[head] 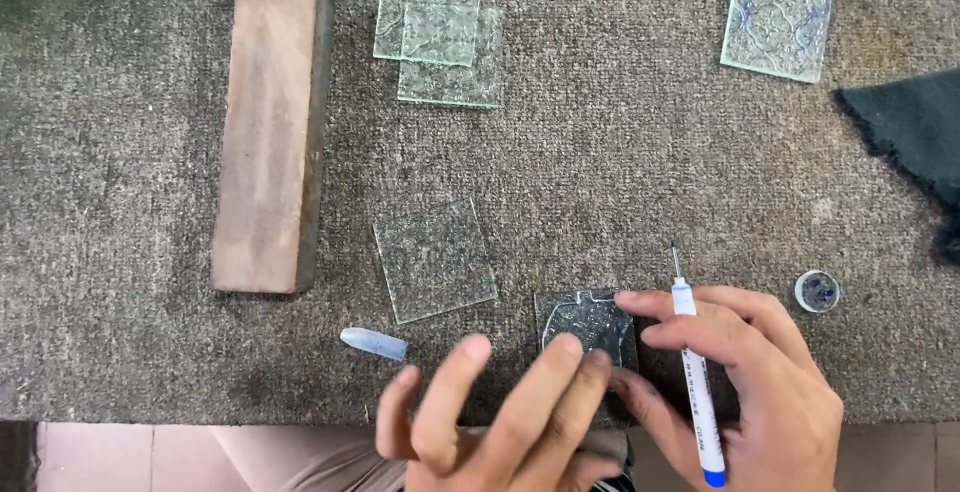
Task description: Marking small glass pieces with a marker and then grinding the edges using a handheld angle grinder.
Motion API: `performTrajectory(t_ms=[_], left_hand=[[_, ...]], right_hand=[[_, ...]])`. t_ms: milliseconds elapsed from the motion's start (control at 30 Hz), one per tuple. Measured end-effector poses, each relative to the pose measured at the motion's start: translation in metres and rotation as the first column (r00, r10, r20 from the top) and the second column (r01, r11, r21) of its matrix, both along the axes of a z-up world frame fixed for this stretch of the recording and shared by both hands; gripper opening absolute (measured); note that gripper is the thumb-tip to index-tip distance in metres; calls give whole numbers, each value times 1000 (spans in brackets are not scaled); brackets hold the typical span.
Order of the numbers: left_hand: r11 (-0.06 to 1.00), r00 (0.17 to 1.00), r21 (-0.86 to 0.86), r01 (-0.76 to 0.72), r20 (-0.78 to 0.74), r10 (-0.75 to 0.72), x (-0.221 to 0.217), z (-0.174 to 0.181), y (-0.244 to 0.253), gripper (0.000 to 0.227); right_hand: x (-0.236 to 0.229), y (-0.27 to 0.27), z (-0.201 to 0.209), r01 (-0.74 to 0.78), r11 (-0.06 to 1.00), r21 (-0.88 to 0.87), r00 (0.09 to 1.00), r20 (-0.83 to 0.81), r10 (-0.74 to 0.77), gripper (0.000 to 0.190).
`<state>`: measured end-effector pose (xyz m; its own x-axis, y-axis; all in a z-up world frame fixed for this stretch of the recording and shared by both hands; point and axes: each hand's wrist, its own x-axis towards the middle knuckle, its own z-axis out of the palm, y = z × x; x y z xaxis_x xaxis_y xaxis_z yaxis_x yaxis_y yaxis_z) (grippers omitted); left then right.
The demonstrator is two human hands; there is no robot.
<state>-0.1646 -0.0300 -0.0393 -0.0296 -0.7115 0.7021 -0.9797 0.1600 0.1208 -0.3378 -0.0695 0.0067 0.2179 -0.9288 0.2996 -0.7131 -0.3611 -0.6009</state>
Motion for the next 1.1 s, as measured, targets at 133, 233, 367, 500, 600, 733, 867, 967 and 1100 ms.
performTrajectory(t_ms=[133,233,367,500,600,733,867,967,1100], left_hand=[[996,980,-45,82,184,-72,12,-8,4,59],[996,996,86,-29,-76,35,-17,-7,20,56],[991,982,46,-129,-132,134,-40,-24,23,41],[971,970,-41,-234,-78,231,-46,-44,25,12],[970,971,-48,-239,-3,239,-45,-43,23,13],[960,961,42,-278,32,276,-48,-33,24,14],[972,963,4,-235,132,233,-36,-29,23,18],[987,968,25,-160,201,152,-28,-22,23,18],[988,963,46,-146,235,132,-28,-26,29,57]], right_hand=[[6,0,5,29,1000,-1,1000,-4,-29,21],[7,-1,4,32,999,4,999,16,-32,23],[1,-1,-1,-8,1000,-15,1000,-8,8,19],[3,1,-2,38,999,13,999,-19,-38,21],[9,2,3,67,997,28,998,-20,-66,23],[8,3,2,80,996,41,996,-34,-79,22],[7,4,1,82,996,34,996,-41,-80,24],[3,4,3,60,996,59,997,-50,-58,29],[-1,4,3,27,997,77,999,-44,-24,31]])
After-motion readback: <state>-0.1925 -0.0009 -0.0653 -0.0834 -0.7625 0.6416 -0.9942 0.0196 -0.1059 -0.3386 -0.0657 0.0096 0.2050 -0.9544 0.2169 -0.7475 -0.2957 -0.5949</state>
